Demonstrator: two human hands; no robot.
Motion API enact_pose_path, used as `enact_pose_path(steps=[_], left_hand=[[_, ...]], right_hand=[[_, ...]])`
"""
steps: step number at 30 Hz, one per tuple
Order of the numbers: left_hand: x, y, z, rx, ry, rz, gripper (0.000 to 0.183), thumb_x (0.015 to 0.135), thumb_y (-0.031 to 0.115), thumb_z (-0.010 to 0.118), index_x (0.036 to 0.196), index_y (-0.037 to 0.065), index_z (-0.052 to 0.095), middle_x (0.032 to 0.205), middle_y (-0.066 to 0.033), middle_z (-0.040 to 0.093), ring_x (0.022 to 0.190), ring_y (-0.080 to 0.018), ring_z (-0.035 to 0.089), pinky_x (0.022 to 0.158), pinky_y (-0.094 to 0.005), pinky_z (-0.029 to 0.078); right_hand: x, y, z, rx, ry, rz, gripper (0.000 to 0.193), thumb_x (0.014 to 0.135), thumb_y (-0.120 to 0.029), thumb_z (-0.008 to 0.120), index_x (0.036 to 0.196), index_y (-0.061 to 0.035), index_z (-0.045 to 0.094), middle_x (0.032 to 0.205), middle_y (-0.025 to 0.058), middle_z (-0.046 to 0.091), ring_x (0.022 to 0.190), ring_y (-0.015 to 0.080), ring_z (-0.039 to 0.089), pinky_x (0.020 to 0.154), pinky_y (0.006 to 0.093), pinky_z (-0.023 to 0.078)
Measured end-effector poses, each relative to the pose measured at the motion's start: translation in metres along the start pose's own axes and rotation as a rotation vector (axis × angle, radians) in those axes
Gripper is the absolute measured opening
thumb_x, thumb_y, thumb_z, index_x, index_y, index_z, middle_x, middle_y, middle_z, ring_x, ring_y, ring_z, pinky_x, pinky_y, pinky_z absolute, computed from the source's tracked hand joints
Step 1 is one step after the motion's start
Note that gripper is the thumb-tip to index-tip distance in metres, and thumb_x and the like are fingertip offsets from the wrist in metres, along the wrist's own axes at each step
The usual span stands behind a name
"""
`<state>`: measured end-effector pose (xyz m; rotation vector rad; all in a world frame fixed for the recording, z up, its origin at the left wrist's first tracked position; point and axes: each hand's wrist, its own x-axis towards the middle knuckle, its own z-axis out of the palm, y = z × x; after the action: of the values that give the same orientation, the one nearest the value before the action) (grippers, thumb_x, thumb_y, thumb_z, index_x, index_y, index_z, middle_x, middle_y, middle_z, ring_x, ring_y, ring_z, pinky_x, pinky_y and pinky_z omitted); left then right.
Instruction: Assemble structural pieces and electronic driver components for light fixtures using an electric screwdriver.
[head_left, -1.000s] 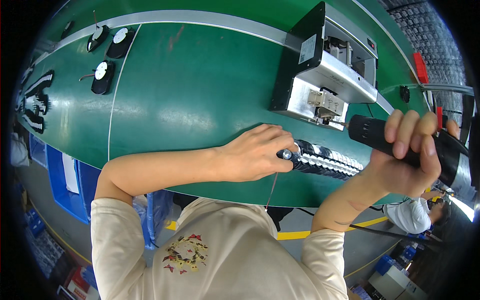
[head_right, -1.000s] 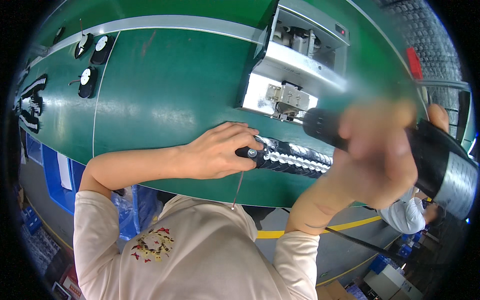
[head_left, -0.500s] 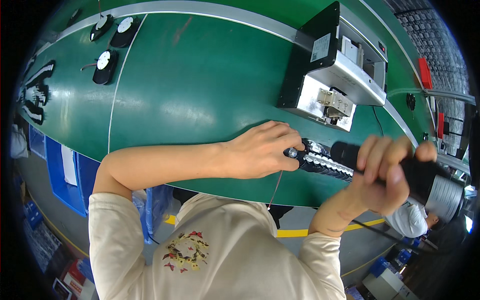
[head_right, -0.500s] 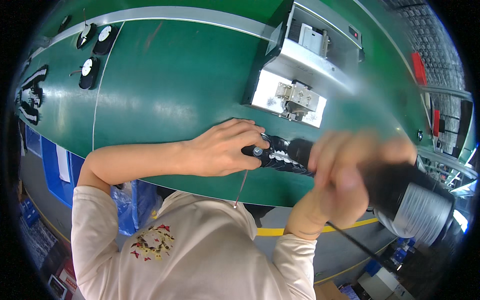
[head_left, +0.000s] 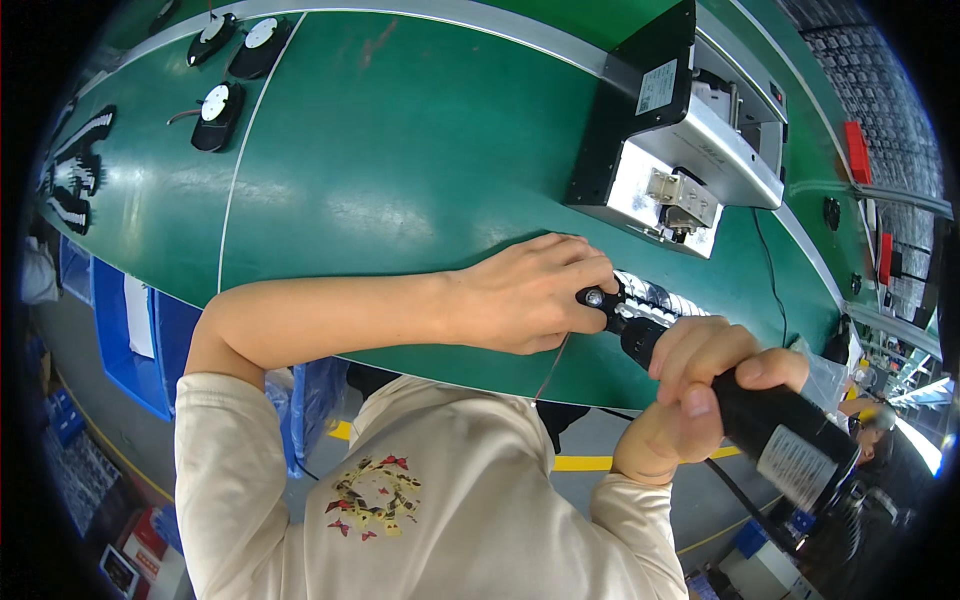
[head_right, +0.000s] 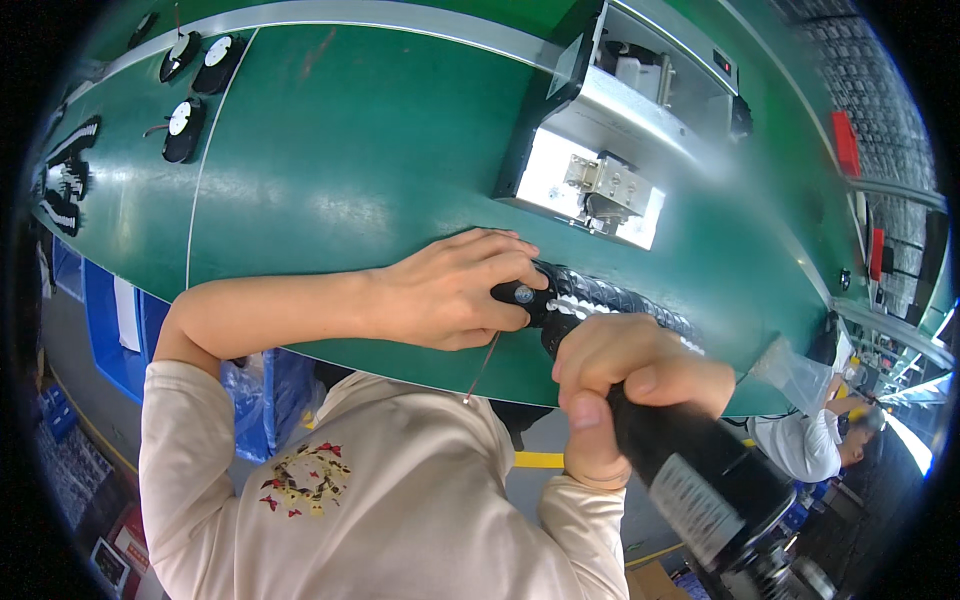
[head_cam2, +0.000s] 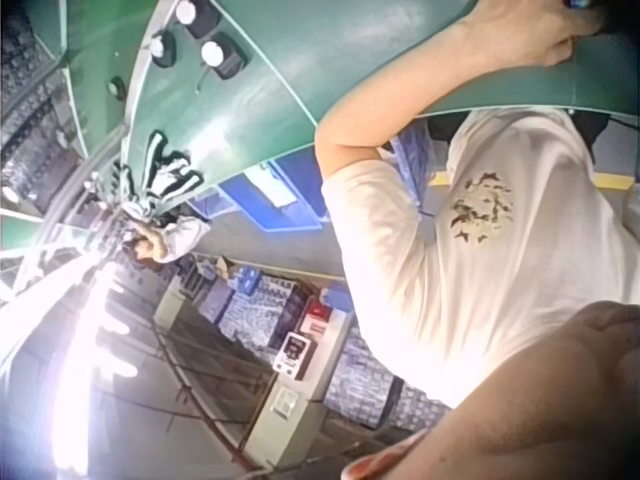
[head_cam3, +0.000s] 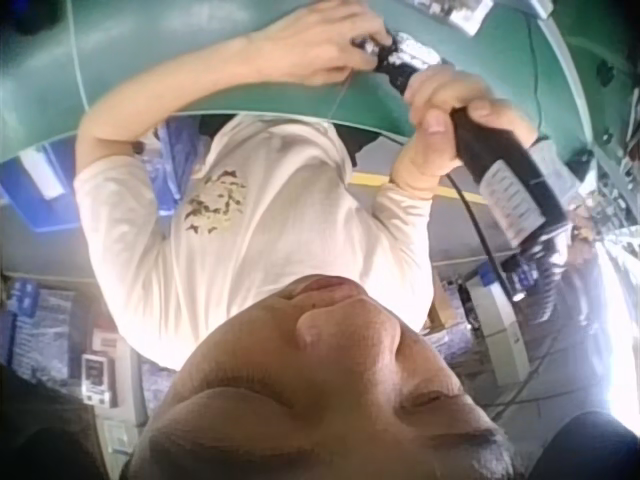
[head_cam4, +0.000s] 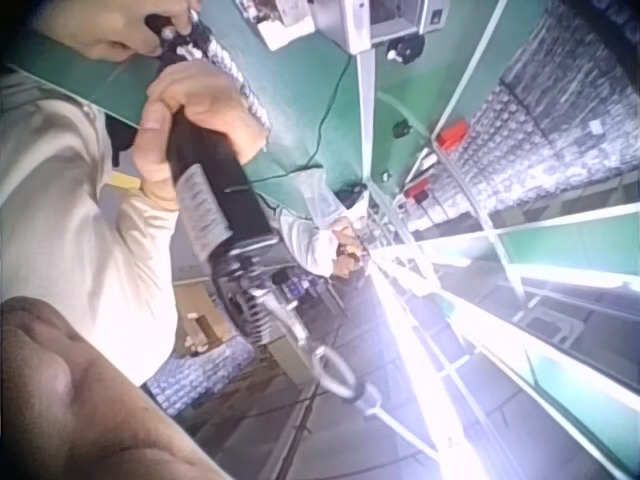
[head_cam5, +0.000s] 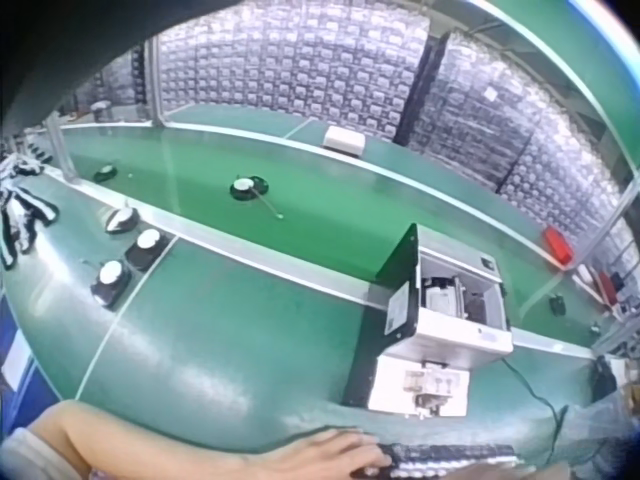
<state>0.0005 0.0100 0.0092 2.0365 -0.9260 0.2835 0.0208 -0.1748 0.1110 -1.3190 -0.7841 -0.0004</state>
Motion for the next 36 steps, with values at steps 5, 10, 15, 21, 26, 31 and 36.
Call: enact_pose_path(steps=[5,10,15,21,26,31,36], left_hand=[[0.001,0.004,-0.006,-0.089,-0.081,-0.087,0.019,0.065,0.007,0.072,0.083,0.009,0.07,0.123,-0.0135,0.051,0.111,-0.0343,0.056,0.101,-0.0477,0.047],[0.003,0.004,-0.005,-0.089,-0.043,-0.097,0.021,0.065,0.007,0.073,0.085,0.009,0.071,0.125,-0.0139,0.05,0.11,-0.0339,0.056,0.095,-0.0447,0.047],[0.005,0.003,-0.013,-0.172,-0.05,-0.1,0.029,0.064,0.005,0.073,0.092,0.012,0.071,0.125,-0.0103,0.053,0.12,-0.0332,0.05,0.1,-0.0448,0.04],[-0.005,-0.015,-0.122,0.056,-0.23,-0.272,0.044,0.061,0.004,0.074,0.103,0.015,0.067,0.125,-0.0063,0.058,0.127,-0.0306,0.047,0.105,-0.0464,0.033],[0.0,-0.095,-0.189,0.676,0.226,-0.46,0.051,0.064,-0.001,0.06,0.115,0.008,0.061,0.132,-0.0186,0.055,0.126,-0.0384,0.049,0.106,-0.0455,0.039],[0.054,-0.204,-0.217,0.816,0.331,-0.677,0.04,0.075,0.014,0.067,0.114,0.013,0.061,0.121,-0.013,0.057,0.108,-0.03,0.059,0.099,-0.0464,0.042],[0.104,-0.244,-0.217,1.016,0.042,-0.936,0.046,0.078,0.039,0.074,0.118,0.022,0.061,0.125,-0.0088,0.056,0.128,-0.0246,0.047,0.102,-0.0641,0.026]], right_hand=[[-0.001,-0.002,0.004,-0.012,-0.067,0.027,0.035,0.083,0.002,0.068,0.103,-0.0086,0.04,0.068,0.0067,0.054,0.053,0.0191,0.052,0.054,0.0362,0.051],[-0.002,0.006,0.002,0.04,0.064,-0.018,0.043,0.082,-0.001,0.066,0.118,-0.0066,0.043,0.065,0.0038,0.049,0.046,0.0147,0.048,0.048,0.0328,0.044],[0.018,-0.034,-0.032,0.244,0.076,-0.236,0.057,0.082,-0.004,0.064,0.134,-0.0118,0.041,0.067,-0.0005,0.049,0.051,0.0135,0.054,0.05,0.0297,0.047],[0.02,-0.032,-0.055,0.219,0.133,-0.294,0.055,0.082,-0.006,0.064,0.132,-0.0082,0.041,0.063,0.0005,0.048,0.046,0.0126,0.05,0.048,0.0275,0.044],[0.016,-0.029,-0.056,0.019,0.223,-0.347,0.056,0.083,-0.008,0.064,0.133,-0.0072,0.038,0.062,0.0013,0.049,0.044,0.0131,0.05,0.045,0.0274,0.045],[0.014,-0.023,-0.057,0.046,0.218,-0.326,0.057,0.082,-0.006,0.066,0.131,-0.0081,0.038,0.063,0.0023,0.05,0.044,0.014,0.051,0.043,0.03,0.045],[0.012,-0.017,-0.059,0.11,0.285,-0.292,0.059,0.081,-0.001,0.067,0.131,-0.0063,0.035,0.063,0.0048,0.05,0.045,0.0169,0.05,0.045,0.0329,0.045]])
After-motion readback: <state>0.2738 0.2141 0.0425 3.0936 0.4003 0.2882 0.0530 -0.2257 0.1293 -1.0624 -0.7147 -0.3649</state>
